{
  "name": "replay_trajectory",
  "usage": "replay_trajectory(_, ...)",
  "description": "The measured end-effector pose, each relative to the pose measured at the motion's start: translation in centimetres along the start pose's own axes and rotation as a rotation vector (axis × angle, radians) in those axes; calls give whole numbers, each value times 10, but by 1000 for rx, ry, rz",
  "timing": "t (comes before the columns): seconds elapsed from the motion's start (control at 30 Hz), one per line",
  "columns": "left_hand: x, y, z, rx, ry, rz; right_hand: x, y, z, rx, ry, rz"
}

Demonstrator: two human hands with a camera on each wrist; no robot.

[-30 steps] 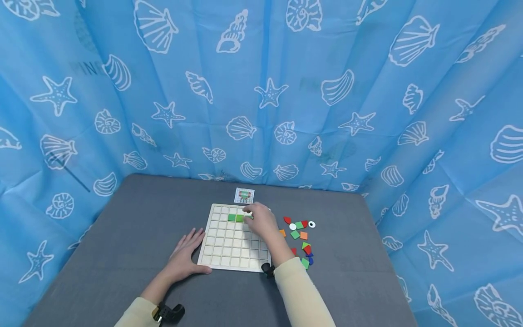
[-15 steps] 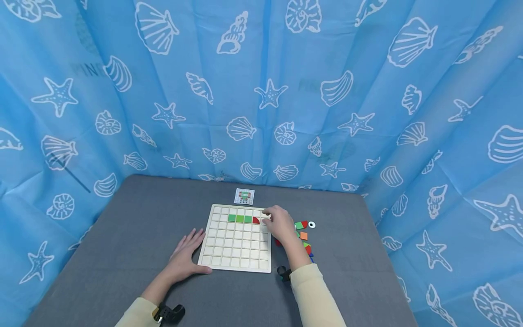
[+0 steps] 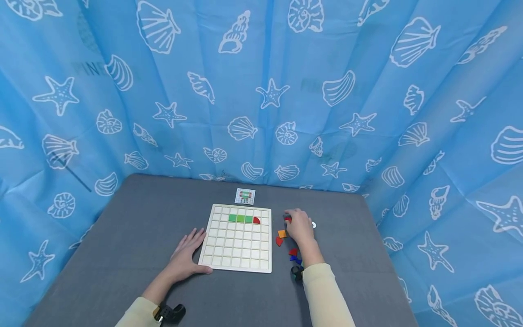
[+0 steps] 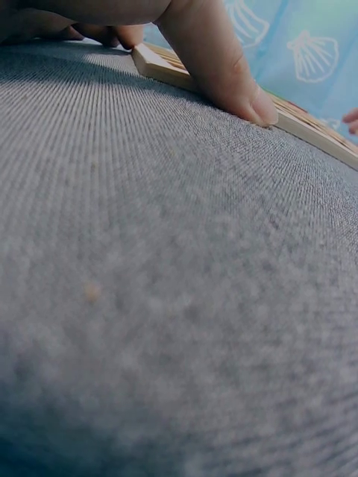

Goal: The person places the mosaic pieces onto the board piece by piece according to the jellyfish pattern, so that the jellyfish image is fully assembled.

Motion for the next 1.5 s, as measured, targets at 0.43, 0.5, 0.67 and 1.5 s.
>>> replay_trajectory(0.43,1,0,0,15,-11,15,3,9,4,-107,21,-84)
replay_trajectory(0.5,1,1,0,12,-15,13,3,9,5,-120,-1,-43)
replay_trajectory(0.67,1,2,-1,10,-31,1,3,10,7,-187,-89,23)
replay_trajectory(1.5,3,0,-1,16,-26,3,-47,-21,6,-76,-172,40)
Point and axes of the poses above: each hand's wrist, its own z-axis towards the middle knuckle, its own y-axis out of the palm, x = y × z, the point moved 4 cm from there along z, towards the middle knuckle, and after that the axes turned 15 degrees about x, right-handed, at the moved point
